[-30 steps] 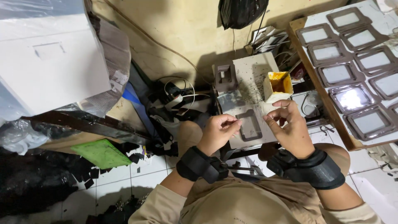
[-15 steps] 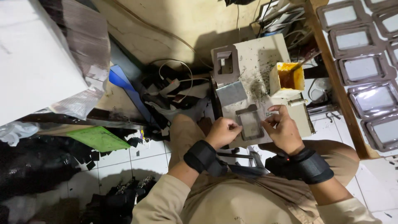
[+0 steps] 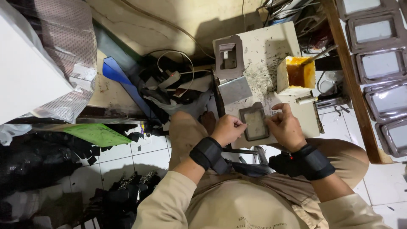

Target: Applying glue to leather frames and attaching them to plastic sheets to create card holders.

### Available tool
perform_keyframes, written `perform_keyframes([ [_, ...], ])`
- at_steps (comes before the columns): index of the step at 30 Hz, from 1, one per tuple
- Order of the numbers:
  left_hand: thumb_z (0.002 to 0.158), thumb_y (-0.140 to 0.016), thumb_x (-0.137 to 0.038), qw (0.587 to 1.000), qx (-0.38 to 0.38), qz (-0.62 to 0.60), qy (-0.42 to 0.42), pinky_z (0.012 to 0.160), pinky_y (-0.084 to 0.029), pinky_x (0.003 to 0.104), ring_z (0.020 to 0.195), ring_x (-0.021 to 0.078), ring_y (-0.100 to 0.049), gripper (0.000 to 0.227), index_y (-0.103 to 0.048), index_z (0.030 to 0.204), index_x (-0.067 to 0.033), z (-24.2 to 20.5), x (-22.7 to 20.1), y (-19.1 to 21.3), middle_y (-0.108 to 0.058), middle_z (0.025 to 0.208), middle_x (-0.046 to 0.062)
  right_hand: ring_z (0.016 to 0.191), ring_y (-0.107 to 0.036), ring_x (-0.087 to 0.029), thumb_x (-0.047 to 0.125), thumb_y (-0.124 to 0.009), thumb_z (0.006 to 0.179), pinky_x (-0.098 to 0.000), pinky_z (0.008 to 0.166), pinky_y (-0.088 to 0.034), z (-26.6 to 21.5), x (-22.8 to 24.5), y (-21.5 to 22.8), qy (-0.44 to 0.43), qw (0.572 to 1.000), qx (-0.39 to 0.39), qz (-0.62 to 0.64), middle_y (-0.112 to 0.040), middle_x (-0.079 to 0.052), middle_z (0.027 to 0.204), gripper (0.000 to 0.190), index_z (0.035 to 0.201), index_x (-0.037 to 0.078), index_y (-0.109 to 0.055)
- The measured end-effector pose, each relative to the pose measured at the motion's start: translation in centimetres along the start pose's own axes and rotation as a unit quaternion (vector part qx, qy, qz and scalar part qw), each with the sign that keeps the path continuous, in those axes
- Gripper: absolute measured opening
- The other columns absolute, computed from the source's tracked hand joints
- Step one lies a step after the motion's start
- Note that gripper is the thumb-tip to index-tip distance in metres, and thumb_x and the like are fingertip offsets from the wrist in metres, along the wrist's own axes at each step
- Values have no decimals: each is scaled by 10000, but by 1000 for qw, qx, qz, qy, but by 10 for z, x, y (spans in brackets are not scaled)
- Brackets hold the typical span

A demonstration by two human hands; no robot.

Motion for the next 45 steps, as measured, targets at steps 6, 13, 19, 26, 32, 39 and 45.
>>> perform_keyframes([
  [6, 837, -701, -301, 1000, 9, 7, 11, 619, -555, 243, 569, 141, -722, 210, -785, 832, -108, 4, 1, 0, -692, 541, 19, 924, -727, -308, 234, -745, 885, -465, 853, -539, 3, -6, -4, -7, 1000, 4, 5, -772, -53, 892, 451, 1262, 197, -499],
  [13, 852, -692, -180, 997, 19, -69, 41, 513, -576, 246, 542, 162, -713, 202, -767, 894, 2, 5, 3, 1, -735, 650, 107, 973, -720, -335, 244, -738, 886, -501, 903, -533, 4, -3, -2, -5, 1000, 6, -6, -774, -49, 916, 468, 1274, 202, -480],
  [19, 846, -712, -189, 997, 14, -56, 42, 487, -588, 258, 535, 152, -717, 195, -772, 885, -8, 10, 10, -3, -744, 657, 94, 961, -723, -309, 245, -738, 889, -484, 893, -538, 3, 0, -1, -11, 1000, 13, -11, -775, -32, 916, 459, 1268, 206, -482],
  [26, 852, -705, -157, 996, 17, -68, 47, 489, -589, 243, 528, 154, -711, 178, -766, 885, 6, 7, 6, -2, -737, 654, 107, 953, -722, -308, 227, -741, 888, -479, 878, -542, 1, -1, -1, -1, 1000, 13, -3, -772, -36, 927, 458, 1263, 202, -480],
  [32, 857, -698, -176, 998, 25, -48, 43, 504, -585, 241, 532, 140, -713, 171, -773, 860, -22, 8, 8, -4, -733, 624, 78, 934, -725, -329, 177, -745, 882, -491, 853, -547, -1, 6, 1, 15, 1000, 6, -16, -773, -53, 917, 450, 1249, 181, -484],
  [39, 834, -709, -227, 998, 26, -17, 56, 537, -576, 225, 530, 119, -712, 165, -779, 830, -77, 7, 2, -1, -711, 563, 32, 920, -726, -313, 187, -748, 879, -479, 849, -546, 4, -4, -2, 25, 1000, 2, -12, -767, -40, 905, 461, 1256, 191, -483],
  [45, 818, -712, -256, 998, 33, 0, 51, 564, -560, 209, 543, 117, -717, 176, -786, 829, -97, 9, 3, -1, -711, 558, 25, 887, -731, -342, 167, -745, 882, -489, 819, -545, 1, 3, -1, 39, 999, -3, -21, -771, -60, 877, 452, 1247, 170, -478],
])
Point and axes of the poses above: each hand's wrist, its own z-axis towards the middle knuckle, its own y-axis out of the back of the hand, x = y × z, the point moved 4 cm from there along z, towards the middle knuckle
